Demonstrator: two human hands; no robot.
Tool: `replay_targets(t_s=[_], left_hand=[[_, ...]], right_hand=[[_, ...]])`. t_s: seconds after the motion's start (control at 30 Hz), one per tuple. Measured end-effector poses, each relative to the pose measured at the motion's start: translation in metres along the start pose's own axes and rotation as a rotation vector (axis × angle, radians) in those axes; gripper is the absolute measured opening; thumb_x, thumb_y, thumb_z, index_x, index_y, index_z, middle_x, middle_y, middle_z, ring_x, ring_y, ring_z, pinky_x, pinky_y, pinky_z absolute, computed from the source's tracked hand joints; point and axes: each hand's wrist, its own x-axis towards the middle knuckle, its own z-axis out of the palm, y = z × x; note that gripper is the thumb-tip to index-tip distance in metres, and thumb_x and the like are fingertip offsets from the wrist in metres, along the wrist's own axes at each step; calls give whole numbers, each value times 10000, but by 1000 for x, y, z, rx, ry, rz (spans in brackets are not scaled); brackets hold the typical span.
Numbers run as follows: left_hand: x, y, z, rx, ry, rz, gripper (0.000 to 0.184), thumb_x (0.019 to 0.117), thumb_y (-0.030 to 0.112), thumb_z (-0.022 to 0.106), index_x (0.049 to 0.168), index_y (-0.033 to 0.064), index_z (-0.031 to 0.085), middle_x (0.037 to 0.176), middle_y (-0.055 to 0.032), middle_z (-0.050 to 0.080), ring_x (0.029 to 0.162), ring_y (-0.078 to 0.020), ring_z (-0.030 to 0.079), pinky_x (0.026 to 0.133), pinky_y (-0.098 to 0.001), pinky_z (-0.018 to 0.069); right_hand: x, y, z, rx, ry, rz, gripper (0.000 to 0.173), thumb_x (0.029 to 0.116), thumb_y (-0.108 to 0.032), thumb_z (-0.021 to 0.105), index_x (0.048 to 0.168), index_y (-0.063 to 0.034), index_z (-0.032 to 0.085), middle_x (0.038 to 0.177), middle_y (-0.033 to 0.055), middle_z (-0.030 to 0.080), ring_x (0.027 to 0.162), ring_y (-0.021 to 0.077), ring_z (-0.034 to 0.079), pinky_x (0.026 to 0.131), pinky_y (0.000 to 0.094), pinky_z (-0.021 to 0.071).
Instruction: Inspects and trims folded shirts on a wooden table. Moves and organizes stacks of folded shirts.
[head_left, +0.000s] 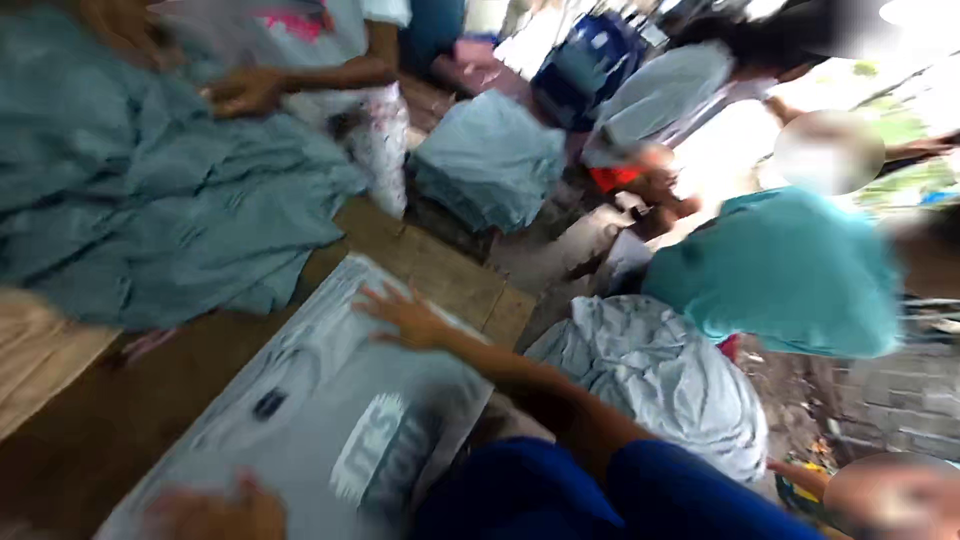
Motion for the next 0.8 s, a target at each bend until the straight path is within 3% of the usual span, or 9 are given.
replay_targets(t_s=[0.1,0.17,0.27,0.37,0.43,0.57,0.63,0.73,0.8], left_hand=[[9,35,-39,-76,-120,-202,839,1056,497,423,1609,-67,141,1663,-341,69,1536,-541,70,1212,-693,84],[14,60,-60,-154,4,-208,790,1040,344,510,1587,-110,164,1649,-374,35,1531,-554,45,1239,-636,74],[29,123,-73,-373,42,117,560,1042,151,477,1482,-168,341,1603,-369,239,1518,-472,231,1249,-522,225],[64,209,-49,-413,-89,411,400,1071,162,421,1334,-93,582,1469,-284,518,1422,-408,451,1202,-518,329],[89,256,-27,-390,-180,506,387,1081,141,406,1354,-64,588,1437,-246,567,1383,-389,502,1188,-507,352],[120,303,5,-273,-306,555,394,1103,208,404,1215,-74,655,1249,-260,664,1288,-438,551,1133,-498,392],[124,309,-1,-237,-344,543,420,1106,239,397,1176,-79,662,1191,-257,679,1251,-436,566,1117,-499,399],[123,310,-11,-179,-445,484,467,1118,298,357,1264,-74,599,1179,-293,660,1190,-467,590,1062,-569,422],[126,309,-13,-166,-477,460,483,1114,321,384,1240,-91,602,1140,-316,656,1152,-479,606,1028,-588,439]], right_hand=[[-7,19,-24,564,352,65,358,1051,-76,517,1380,48,588,1387,186,631,1287,233,614,1121,402,474],[-3,39,-36,568,443,199,325,1058,-120,517,1328,35,611,1247,200,674,1085,222,688,964,372,565],[18,41,-38,429,270,226,346,1004,-251,644,1241,-1,670,1068,153,702,910,215,672,858,397,559],[49,24,-36,286,73,169,418,987,-343,674,1213,9,674,1051,174,700,980,322,674,924,538,536],[58,9,-43,273,65,213,338,988,-278,667,1170,8,676,1004,173,697,962,336,681,888,558,539],[56,4,-58,461,84,269,234,929,-110,691,1132,4,702,970,126,726,885,232,698,844,444,560],[54,15,-55,795,47,265,213,942,-51,681,1141,20,653,950,85,699,772,116,619,692,299,515],[32,28,-51,1251,-135,119,334,989,-13,572,1317,-9,510,1163,73,675,886,50,610,658,213,472],[12,37,-54,1293,-256,-7,584,993,-16,531,1541,-18,329,1473,156,532,1192,115,601,897,248,522]])
